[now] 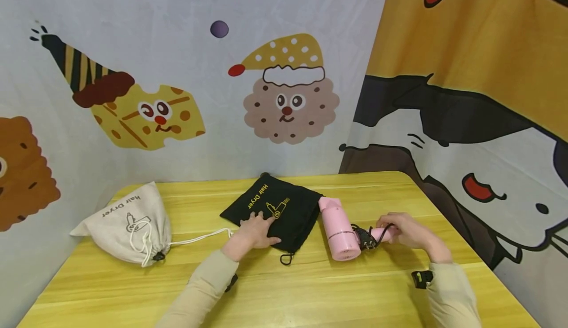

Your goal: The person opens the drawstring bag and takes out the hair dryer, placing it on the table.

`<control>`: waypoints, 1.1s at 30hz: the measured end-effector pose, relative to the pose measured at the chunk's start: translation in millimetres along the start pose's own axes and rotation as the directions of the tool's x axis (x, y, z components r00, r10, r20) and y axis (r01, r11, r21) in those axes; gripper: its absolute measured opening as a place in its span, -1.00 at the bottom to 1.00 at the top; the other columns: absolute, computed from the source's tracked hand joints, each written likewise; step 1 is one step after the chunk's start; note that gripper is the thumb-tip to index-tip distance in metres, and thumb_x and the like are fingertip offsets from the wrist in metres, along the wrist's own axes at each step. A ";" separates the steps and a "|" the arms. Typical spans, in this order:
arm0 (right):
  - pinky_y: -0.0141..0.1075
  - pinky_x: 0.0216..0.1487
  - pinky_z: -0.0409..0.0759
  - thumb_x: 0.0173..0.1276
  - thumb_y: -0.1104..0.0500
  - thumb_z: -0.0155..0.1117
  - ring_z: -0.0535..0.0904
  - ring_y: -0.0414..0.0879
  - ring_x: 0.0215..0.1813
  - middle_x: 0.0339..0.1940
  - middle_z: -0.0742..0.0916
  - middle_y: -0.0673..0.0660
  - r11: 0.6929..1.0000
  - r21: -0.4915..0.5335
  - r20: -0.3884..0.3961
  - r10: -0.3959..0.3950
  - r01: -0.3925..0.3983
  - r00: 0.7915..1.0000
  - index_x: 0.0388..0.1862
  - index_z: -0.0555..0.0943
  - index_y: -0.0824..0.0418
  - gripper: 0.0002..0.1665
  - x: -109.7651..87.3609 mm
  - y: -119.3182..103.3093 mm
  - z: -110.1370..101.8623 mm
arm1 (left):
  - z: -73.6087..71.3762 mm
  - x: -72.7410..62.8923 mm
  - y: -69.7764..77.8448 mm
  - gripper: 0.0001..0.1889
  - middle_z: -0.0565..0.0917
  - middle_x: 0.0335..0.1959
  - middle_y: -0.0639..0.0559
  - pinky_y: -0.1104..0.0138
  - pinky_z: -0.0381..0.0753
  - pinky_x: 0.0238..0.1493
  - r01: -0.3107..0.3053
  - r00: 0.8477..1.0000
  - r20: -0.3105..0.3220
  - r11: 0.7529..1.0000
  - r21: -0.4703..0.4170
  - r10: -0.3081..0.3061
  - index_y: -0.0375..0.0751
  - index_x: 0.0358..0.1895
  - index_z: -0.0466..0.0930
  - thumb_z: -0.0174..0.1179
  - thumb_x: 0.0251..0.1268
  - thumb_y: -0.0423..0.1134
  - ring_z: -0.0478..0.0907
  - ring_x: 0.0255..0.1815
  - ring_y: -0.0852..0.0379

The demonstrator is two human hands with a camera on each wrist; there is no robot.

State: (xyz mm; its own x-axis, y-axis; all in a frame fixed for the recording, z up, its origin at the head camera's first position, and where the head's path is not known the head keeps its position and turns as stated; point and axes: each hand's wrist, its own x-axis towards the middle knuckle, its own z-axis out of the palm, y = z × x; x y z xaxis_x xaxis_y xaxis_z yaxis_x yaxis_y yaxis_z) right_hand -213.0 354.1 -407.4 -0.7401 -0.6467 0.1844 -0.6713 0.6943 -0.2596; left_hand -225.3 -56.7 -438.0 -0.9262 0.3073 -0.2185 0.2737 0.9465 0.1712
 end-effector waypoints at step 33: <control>0.04 -0.29 0.53 0.15 0.13 0.27 0.57 0.18 -0.28 -0.27 0.66 0.40 0.807 -0.089 -0.063 0.580 -0.583 0.812 -0.07 0.51 0.51 -0.50 2.8 17.7 -2.7 | 0.8 -8.5 2.7 -0.37 0.24 0.46 -0.17 -0.15 0.26 0.36 -0.190 0.981 0.047 0.982 0.003 0.190 0.10 0.32 0.39 0.21 0.17 0.16 0.14 0.48 -0.23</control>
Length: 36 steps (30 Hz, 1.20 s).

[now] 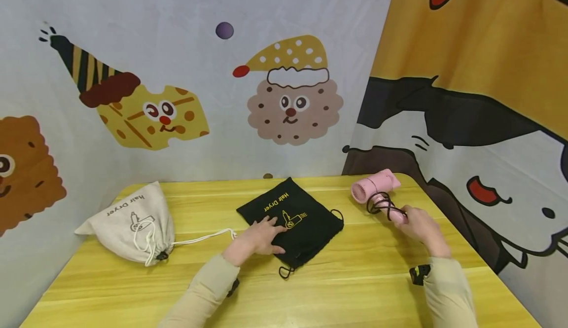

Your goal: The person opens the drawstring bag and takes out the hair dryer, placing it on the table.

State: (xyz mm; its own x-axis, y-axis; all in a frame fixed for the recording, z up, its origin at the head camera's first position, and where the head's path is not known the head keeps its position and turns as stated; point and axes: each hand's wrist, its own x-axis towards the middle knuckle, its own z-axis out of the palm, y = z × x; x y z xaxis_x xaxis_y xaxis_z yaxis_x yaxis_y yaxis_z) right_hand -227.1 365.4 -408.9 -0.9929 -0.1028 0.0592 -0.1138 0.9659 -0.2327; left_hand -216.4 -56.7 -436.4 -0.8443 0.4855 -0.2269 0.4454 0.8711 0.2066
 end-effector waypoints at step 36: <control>0.27 -0.01 0.50 0.26 0.15 0.29 0.38 0.51 0.11 0.16 0.43 0.53 0.994 -0.081 -0.140 -0.089 0.079 0.986 0.23 0.35 0.46 -0.35 4.1 -114.1 30.9 | 1.7 3.3 -4.9 -0.72 0.63 0.02 -0.05 0.16 0.61 0.02 -0.150 0.960 -0.236 0.988 0.029 0.152 -0.10 -0.02 0.62 0.25 0.24 -0.10 0.59 0.04 -0.03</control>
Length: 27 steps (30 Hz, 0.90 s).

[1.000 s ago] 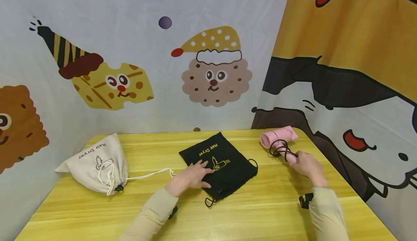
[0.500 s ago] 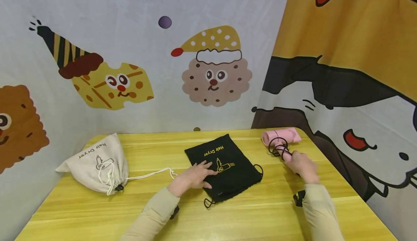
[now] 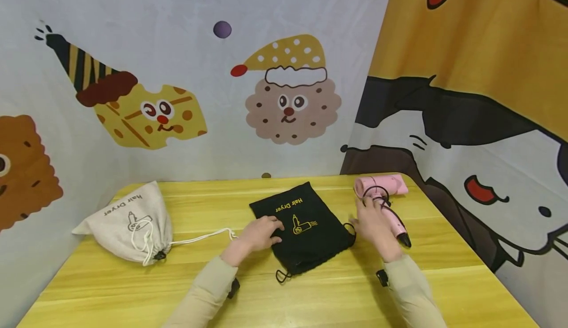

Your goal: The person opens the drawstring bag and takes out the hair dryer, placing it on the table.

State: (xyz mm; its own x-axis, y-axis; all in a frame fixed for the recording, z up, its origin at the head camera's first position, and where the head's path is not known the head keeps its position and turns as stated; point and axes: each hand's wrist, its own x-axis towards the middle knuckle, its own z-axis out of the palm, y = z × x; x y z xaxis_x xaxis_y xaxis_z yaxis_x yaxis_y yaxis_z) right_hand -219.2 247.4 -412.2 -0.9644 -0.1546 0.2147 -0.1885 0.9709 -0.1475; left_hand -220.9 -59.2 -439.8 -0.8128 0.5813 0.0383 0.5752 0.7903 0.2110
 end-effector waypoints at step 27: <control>0.11 0.18 0.46 0.18 -0.20 0.32 0.28 0.22 0.36 0.40 0.35 0.19 0.970 0.110 0.416 -0.243 0.216 0.876 0.33 0.41 -0.09 -0.27 -2.7 -72.5 34.3 | -63.1 -132.1 -136.6 -0.31 -0.48 0.26 -0.83 -0.56 -0.19 0.18 0.906 0.283 -0.028 0.277 -0.321 -0.959 -0.62 0.40 -0.26 -0.21 0.34 -0.29 -0.50 0.27 -0.81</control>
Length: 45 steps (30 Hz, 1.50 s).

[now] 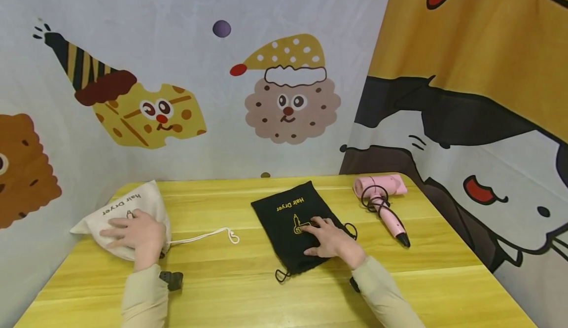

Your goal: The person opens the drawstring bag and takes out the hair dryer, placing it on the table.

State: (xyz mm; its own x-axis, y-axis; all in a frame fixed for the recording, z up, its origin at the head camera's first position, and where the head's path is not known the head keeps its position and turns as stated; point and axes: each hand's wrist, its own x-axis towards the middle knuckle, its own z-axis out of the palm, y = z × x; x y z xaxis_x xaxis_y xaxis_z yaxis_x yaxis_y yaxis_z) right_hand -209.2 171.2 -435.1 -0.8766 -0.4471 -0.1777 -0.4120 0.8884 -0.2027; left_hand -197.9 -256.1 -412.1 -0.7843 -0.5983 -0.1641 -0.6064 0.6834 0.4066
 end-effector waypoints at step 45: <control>0.30 0.09 0.42 0.23 -0.20 0.27 0.24 0.37 0.32 0.40 0.31 0.35 0.974 0.047 -0.013 0.222 -0.221 0.975 0.38 0.36 0.03 -0.22 -4.4 63.5 -11.0 | 21.8 -24.0 35.5 -0.27 0.16 0.05 -0.87 -0.24 0.44 0.05 -0.370 0.927 -0.019 0.923 0.104 0.373 -0.73 0.20 0.08 0.18 0.09 -0.27 0.17 0.12 -0.71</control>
State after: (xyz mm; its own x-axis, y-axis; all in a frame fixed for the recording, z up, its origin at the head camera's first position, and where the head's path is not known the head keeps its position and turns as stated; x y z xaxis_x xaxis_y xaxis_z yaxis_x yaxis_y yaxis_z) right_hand -234.3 230.7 -436.6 -0.9494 -0.2374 -0.2054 -0.1959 0.9593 -0.2032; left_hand -203.5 -208.4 -413.3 -0.9513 -0.3077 0.0168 -0.2836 0.8955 0.3430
